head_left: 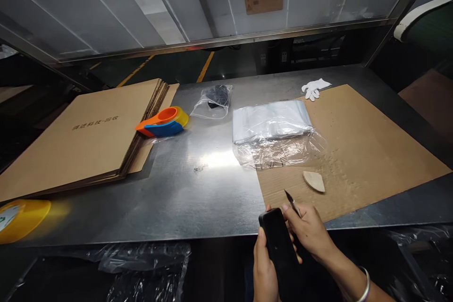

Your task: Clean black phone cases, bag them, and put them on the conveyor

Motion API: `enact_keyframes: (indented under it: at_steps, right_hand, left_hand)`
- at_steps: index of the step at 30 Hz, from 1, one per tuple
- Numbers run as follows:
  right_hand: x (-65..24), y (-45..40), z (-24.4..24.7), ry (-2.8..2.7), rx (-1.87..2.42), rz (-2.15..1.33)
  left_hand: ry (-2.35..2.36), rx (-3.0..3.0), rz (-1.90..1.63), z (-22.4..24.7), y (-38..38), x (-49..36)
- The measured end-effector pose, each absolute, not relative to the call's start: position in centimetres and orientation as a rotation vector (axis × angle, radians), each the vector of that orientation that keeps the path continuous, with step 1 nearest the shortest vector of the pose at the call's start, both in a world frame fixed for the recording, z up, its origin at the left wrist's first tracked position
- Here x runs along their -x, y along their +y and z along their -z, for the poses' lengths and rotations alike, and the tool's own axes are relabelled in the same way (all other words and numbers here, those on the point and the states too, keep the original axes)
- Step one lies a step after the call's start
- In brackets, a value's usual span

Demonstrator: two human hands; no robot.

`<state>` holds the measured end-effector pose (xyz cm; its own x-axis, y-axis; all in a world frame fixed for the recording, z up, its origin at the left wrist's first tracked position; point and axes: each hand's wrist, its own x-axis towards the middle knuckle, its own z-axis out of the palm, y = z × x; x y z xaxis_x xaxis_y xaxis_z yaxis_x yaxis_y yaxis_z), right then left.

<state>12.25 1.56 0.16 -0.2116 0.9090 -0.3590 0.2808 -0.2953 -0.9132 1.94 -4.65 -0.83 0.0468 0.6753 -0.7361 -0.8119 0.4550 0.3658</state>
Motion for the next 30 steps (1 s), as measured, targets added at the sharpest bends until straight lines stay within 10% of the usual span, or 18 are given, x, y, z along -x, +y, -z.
enact_keyframes:
  at_steps: [20, 30]
  right_hand:
    - [-16.4, 0.2, -1.5, -2.45, 0.871, -1.219]
    - [-16.6, 0.0, -2.3, -1.861, 0.839, -1.673]
  left_hand:
    - [0.94, 0.299, -1.104, -1.7, -2.3, -0.5]
    - [0.959, 0.258, -1.05, -1.5, -1.4, 0.5]
